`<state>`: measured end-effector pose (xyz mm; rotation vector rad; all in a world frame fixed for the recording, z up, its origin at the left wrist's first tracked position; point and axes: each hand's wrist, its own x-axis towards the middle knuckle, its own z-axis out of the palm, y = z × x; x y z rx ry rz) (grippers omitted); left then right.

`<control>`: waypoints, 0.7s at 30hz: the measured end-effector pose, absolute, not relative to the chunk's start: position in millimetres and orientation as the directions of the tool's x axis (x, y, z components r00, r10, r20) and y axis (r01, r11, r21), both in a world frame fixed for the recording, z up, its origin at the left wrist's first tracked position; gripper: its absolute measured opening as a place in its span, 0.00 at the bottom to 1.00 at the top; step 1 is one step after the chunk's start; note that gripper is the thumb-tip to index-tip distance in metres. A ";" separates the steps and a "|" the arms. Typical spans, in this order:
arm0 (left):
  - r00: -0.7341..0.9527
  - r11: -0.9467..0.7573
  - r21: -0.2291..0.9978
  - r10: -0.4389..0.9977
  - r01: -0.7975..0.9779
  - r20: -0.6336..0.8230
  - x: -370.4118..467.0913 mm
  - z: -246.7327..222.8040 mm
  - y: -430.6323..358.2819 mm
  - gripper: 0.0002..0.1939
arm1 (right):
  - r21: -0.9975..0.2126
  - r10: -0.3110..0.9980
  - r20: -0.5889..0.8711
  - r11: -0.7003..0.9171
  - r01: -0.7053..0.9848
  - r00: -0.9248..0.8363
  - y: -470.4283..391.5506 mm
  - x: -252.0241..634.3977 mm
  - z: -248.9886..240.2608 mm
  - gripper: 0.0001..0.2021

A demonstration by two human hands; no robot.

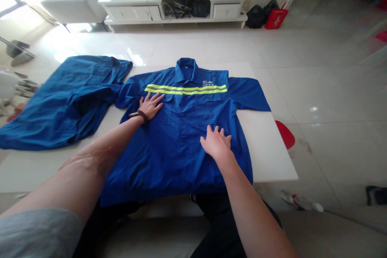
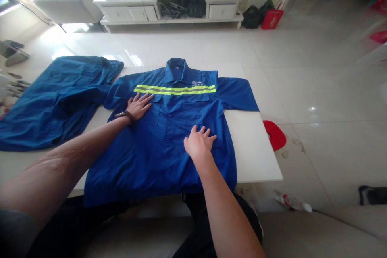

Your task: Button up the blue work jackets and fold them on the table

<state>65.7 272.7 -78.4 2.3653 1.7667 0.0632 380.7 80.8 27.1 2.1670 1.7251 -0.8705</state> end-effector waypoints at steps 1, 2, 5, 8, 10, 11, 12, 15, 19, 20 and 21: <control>0.289 -0.272 0.180 0.954 0.945 -0.079 65.8 -77.9 272.1 0.32 | -0.172 0.797 -0.593 -0.269 0.948 0.118 82.0 379.8 26.4 0.34; 0.290 -0.271 0.183 0.954 0.945 -0.082 65.9 -77.2 271.6 0.32 | -0.169 0.779 -0.616 -0.279 0.945 0.120 83.4 380.5 25.5 0.34; 0.286 -0.265 0.188 0.954 0.946 -0.092 65.9 -74.9 270.6 0.31 | -0.152 0.719 -0.671 -0.371 0.916 0.180 87.3 386.1 22.8 0.36; 0.280 -0.259 0.197 0.956 0.946 -0.089 66.1 -74.0 270.0 0.31 | -0.125 0.778 -0.587 -0.359 0.925 0.223 86.9 379.2 23.3 0.35; 0.272 -0.251 0.211 0.959 0.945 -0.078 68.4 -74.9 267.9 0.31 | -0.142 0.862 -0.487 -0.239 0.961 0.142 83.8 362.2 25.6 0.33; 0.267 -0.246 0.222 0.961 0.944 -0.070 70.7 -75.7 265.9 0.31 | -0.171 0.891 -0.449 -0.163 0.972 0.070 82.0 350.8 27.1 0.32; 0.262 -0.241 0.236 0.963 0.941 -0.062 74.0 -76.7 263.4 0.31 | -0.213 0.904 -0.426 -0.091 0.973 -0.009 80.4 338.5 28.6 0.31; 0.262 -0.239 0.317 0.964 0.918 -0.032 86.0 -78.0 255.5 0.31 | -0.331 0.884 -0.430 0.032 0.943 -0.181 78.5 303.5 33.2 0.28; 0.087 -0.104 0.604 0.995 0.790 0.058 75.9 -64.4 256.2 0.27 | -0.370 0.876 -0.414 0.086 0.925 -0.247 81.3 275.4 38.0 0.24; -0.032 -0.035 0.668 0.996 0.743 0.087 62.8 -56.6 257.8 0.25 | -0.377 0.881 -0.397 0.097 0.921 -0.256 81.8 272.0 39.2 0.24; -0.153 0.028 0.711 0.982 0.703 0.112 45.0 -47.0 259.0 0.24 | -0.384 0.886 -0.381 0.108 0.917 -0.264 81.9 269.7 40.3 0.23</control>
